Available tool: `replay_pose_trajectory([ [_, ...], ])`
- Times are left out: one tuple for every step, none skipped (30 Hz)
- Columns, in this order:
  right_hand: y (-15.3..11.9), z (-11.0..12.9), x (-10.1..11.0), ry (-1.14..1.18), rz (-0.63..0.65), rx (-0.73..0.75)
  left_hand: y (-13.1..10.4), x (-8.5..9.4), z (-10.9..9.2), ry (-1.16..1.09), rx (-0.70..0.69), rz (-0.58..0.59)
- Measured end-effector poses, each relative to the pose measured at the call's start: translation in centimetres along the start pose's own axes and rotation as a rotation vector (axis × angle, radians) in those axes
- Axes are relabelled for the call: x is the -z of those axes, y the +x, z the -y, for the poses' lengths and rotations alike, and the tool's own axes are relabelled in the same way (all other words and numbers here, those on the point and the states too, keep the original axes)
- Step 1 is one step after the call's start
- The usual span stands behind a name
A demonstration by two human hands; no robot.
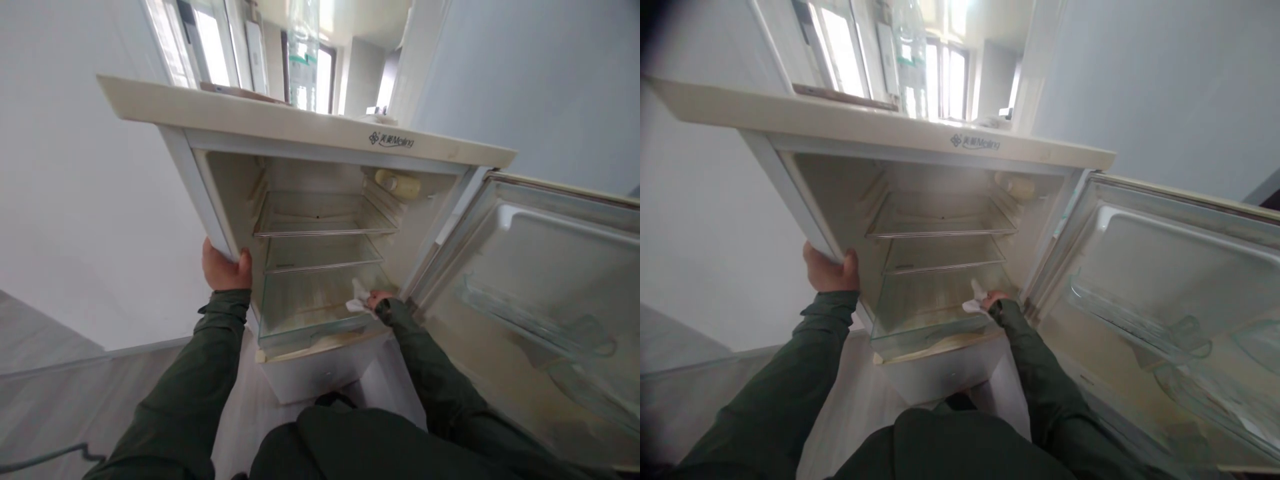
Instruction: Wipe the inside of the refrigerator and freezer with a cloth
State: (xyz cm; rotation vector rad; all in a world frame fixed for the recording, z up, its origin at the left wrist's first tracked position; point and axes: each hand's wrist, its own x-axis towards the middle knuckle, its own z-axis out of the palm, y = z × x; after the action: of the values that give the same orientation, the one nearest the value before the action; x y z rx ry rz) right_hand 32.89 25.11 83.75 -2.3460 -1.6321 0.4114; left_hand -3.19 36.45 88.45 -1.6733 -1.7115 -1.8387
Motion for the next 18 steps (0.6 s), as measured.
replay_pose_trajectory([
  [-0.9,0.9,-1.9,0.002,-0.03,0.022,0.0,-0.1,0.2,0.003,-0.001,0.003],
  [-1.9,2.1,-4.0,0.002,-0.124,0.062,0.1,-0.1,0.3,0.008,0.003,0.004],
  [-2.9,3.6,-6.4,-0.011,-0.196,0.178,0.1,-0.2,0.5,0.014,0.006,0.0],
  [-3.9,5.3,-8.9,-0.026,-0.253,0.321,0.2,-0.2,0.5,0.019,0.009,-0.004],
  [-4.8,7.0,-11.2,-0.038,-0.27,0.519,0.2,-0.2,0.5,0.021,0.01,-0.008],
  [-5.4,8.7,-13.4,-0.04,-0.273,0.728,0.2,-0.1,0.4,0.02,0.006,-0.012],
  [-5.8,10.2,-15.3,-0.041,-0.271,0.908,0.2,0.0,0.2,0.016,-0.002,-0.009],
  [-5.9,11.5,-16.8,-0.043,-0.26,1.063,0.2,0.2,0.0,0.013,-0.006,0.0],
  [-5.8,12.4,-17.9,-0.049,-0.242,1.199,0.2,0.4,-0.2,0.013,-0.004,0.01],
  [-5.5,12.8,-18.6,-0.06,-0.221,1.306,0.2,0.5,-0.4,0.015,0.0,0.022],
  [-5.2,12.7,-18.9,-0.071,-0.204,1.385,0.2,0.5,-0.4,0.015,0.004,0.029],
  [-4.7,12.0,-18.9,-0.078,-0.192,1.438,0.2,0.5,-0.3,0.01,0.008,0.031],
  [-4.4,10.8,-18.5,-0.081,-0.192,1.452,0.3,0.4,-0.1,0.005,0.012,0.03],
  [-4.2,9.1,-18.0,-0.075,-0.204,1.422,0.3,0.3,0.1,0.001,0.014,0.027],
  [-4.1,7.0,-17.3,-0.061,-0.219,1.357,0.3,0.1,0.3,-0.003,0.012,0.028],
  [-4.2,4.7,-16.5,-0.043,-0.237,1.246,0.3,0.0,0.5,-0.009,0.013,0.023],
  [-4.4,2.4,-15.8,-0.017,-0.247,1.109,0.3,-0.1,0.6,-0.013,0.019,0.017],
  [-4.8,0.2,-15.1,0.037,-0.266,0.9,0.3,-0.1,0.6,-0.015,0.027,0.017],
])
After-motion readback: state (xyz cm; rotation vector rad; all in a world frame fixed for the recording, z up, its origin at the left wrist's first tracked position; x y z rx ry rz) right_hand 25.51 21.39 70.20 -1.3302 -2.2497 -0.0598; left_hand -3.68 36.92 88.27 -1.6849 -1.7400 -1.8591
